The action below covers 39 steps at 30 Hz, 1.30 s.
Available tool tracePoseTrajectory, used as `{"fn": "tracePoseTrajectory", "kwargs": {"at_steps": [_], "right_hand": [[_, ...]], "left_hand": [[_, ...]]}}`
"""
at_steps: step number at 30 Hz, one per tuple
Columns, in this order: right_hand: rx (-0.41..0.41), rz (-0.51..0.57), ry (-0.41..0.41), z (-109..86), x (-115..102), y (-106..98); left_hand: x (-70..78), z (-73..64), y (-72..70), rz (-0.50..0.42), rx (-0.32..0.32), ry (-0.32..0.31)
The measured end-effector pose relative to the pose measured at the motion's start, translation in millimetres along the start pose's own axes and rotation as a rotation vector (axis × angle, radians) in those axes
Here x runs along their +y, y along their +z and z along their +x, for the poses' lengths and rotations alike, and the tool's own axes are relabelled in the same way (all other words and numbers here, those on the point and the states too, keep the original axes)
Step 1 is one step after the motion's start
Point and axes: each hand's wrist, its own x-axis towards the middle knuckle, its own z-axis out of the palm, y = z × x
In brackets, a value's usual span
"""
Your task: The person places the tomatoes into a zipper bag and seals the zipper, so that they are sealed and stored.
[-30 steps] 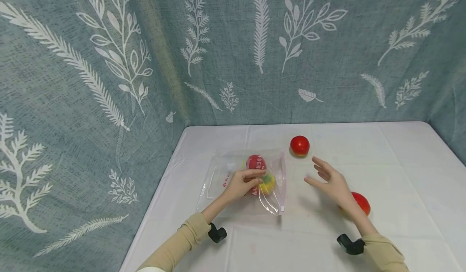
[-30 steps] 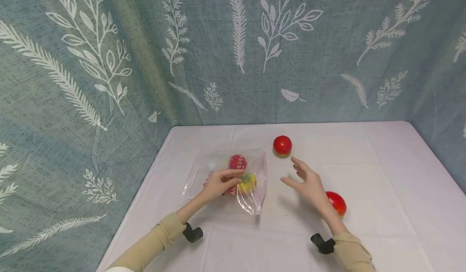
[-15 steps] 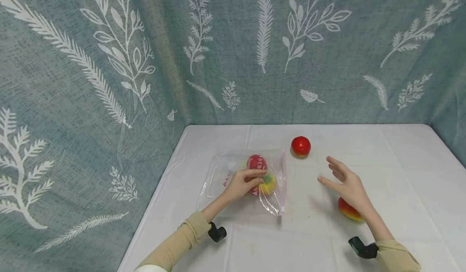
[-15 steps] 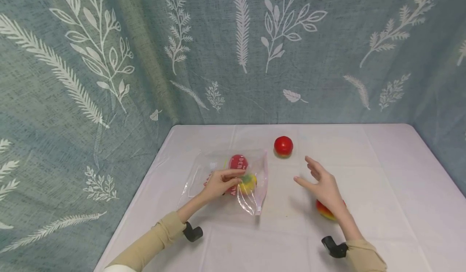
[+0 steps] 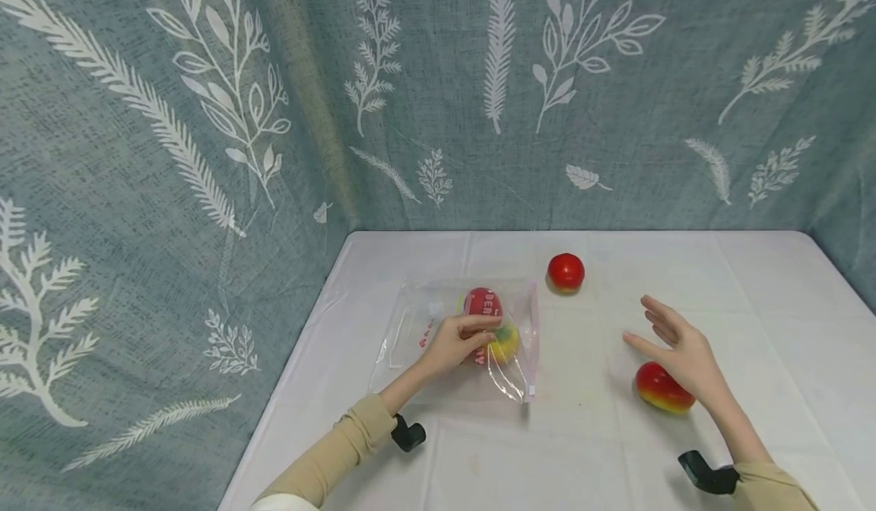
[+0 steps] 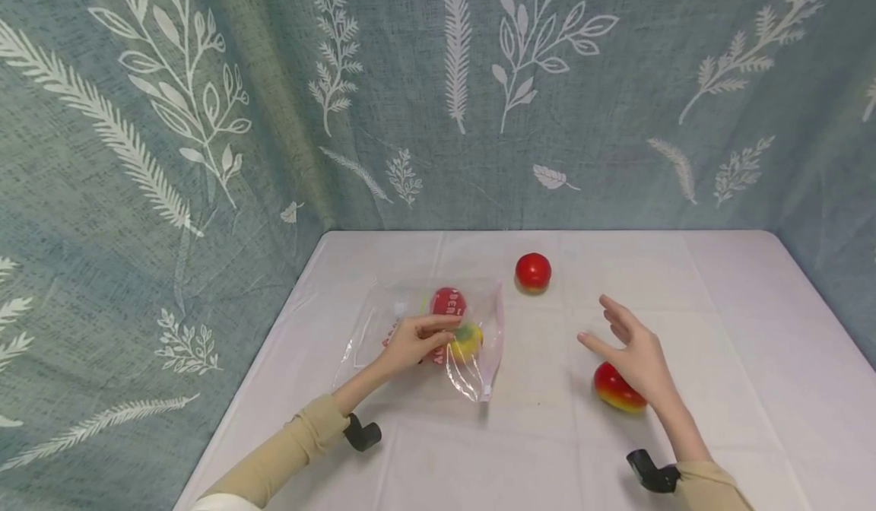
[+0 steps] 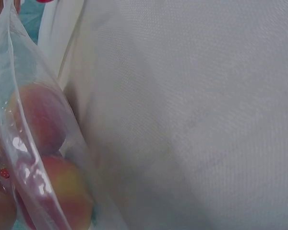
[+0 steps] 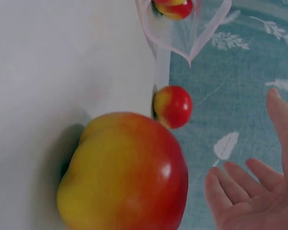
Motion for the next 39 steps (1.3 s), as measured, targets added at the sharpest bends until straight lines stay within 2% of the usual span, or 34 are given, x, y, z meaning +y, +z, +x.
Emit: {"fn": "tracePoseTrajectory", "kwargs": {"at_steps": [8, 11, 13, 15, 17, 26, 29, 39], "right_hand": [[0.053, -0.080, 0.021, 4.5, 36, 0], [0.034, -0.042, 0.034, 4.1, 44, -3], [0.041, -0.086, 0.050, 4.5, 54, -3], [0.027, -0.068, 0.060, 3.8, 59, -5], [0.043, -0.104, 0.078, 4.6, 69, -5], [0.049, -0.118, 0.100, 4.2, 102, -10], [0.032, -0.127, 0.102, 0.1, 99, -14], [-0.142, -0.079, 0.052, -20.5, 39, -31]], "left_hand": [[0.0, 0.7, 0.1, -0.016, -0.002, 0.011], [-1.1, 1.1, 0.7, -0.009, -0.002, 0.011], [-1.9, 1.2, 1.1, -0.005, 0.000, 0.011], [-2.0, 1.0, 1.4, 0.000, 0.003, 0.012], [-2.2, 1.1, 1.8, 0.002, 0.006, 0.007], [-1.9, 1.6, 2.3, -0.002, 0.005, -0.018], [-1.2, 1.5, 2.4, 0.007, 0.006, -0.009], [-2.4, 0.7, 1.2, 0.012, 0.018, 0.001]]}}
